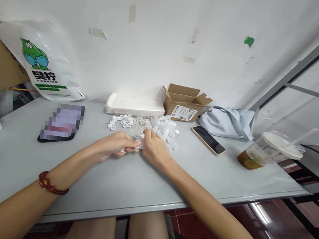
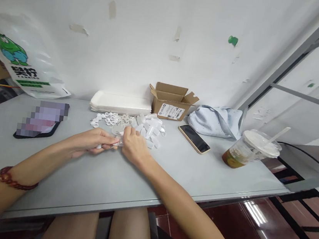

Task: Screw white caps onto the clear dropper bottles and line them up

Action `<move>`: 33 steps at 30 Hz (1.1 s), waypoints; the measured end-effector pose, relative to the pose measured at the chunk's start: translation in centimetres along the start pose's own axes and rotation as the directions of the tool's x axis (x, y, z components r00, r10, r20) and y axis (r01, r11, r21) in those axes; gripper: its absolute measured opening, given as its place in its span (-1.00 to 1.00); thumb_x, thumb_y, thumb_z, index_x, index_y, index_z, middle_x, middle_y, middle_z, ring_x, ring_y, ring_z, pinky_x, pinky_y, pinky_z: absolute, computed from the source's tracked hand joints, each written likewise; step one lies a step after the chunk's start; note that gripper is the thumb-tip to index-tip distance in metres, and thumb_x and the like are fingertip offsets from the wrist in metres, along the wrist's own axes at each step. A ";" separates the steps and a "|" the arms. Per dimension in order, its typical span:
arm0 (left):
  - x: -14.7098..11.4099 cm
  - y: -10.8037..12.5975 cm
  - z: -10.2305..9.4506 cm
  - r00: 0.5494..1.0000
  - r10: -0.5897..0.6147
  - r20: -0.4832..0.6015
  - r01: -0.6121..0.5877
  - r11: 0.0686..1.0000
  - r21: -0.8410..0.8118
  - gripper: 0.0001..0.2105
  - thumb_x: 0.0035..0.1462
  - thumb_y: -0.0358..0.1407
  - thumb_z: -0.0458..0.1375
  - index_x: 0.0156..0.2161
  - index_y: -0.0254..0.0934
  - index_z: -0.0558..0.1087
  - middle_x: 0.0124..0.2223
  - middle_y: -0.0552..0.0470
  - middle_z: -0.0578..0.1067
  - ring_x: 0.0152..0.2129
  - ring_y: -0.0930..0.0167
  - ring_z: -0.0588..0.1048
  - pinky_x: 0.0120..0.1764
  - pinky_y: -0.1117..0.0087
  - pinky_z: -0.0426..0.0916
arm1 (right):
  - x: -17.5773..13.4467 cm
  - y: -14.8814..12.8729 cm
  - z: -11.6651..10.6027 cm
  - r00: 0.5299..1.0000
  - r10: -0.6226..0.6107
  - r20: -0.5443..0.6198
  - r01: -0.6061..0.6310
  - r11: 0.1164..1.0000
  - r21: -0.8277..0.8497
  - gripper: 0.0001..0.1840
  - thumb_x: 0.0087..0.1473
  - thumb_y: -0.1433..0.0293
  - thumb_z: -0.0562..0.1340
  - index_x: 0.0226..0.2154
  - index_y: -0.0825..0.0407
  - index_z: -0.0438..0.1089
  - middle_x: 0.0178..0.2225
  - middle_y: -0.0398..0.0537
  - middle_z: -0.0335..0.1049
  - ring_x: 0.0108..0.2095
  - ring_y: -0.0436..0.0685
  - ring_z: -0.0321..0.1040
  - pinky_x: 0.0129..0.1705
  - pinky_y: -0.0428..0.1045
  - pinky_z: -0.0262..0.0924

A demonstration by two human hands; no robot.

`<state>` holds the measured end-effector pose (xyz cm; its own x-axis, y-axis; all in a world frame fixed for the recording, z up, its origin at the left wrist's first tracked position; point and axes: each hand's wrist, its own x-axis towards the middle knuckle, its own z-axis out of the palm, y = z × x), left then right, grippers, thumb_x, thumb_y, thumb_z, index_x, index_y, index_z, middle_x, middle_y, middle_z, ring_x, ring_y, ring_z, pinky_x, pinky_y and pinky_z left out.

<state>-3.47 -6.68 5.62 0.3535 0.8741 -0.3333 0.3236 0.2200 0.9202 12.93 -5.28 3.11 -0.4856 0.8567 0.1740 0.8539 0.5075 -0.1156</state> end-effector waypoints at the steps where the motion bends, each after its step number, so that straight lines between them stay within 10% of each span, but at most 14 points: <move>1: 0.0 0.0 0.0 0.999 -0.021 0.028 0.021 0.999 -0.035 -0.67 -0.03 -0.08 0.21 -0.58 -0.32 0.39 -0.64 0.17 0.13 -0.76 0.63 -0.07 -0.67 0.46 -0.24 | 0.0 0.0 0.0 1.000 -0.001 -0.002 0.001 1.000 -0.008 -0.71 0.06 0.47 0.07 -0.10 0.13 0.14 -0.14 0.20 0.36 -0.17 0.26 0.35 -0.31 0.03 0.22; 33: 0.1 0.0 0.6 0.985 0.092 -0.145 -0.057 0.972 0.230 -0.51 0.08 0.05 0.00 -0.67 -0.30 0.30 -0.66 0.13 0.23 -0.71 0.53 0.13 -0.58 0.47 0.03 | 0.0 0.1 -0.5 1.000 0.004 0.000 -0.004 0.998 -0.069 -0.64 0.01 0.57 0.02 -0.08 0.13 0.15 -0.14 0.15 0.33 -0.20 0.24 0.34 -0.40 0.01 0.21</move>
<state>-2.88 -6.85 5.43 0.2504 0.9443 -0.2136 0.4961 0.0643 0.8659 13.12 -5.22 3.59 -0.4826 0.8585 0.1735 0.8665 0.4968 -0.0480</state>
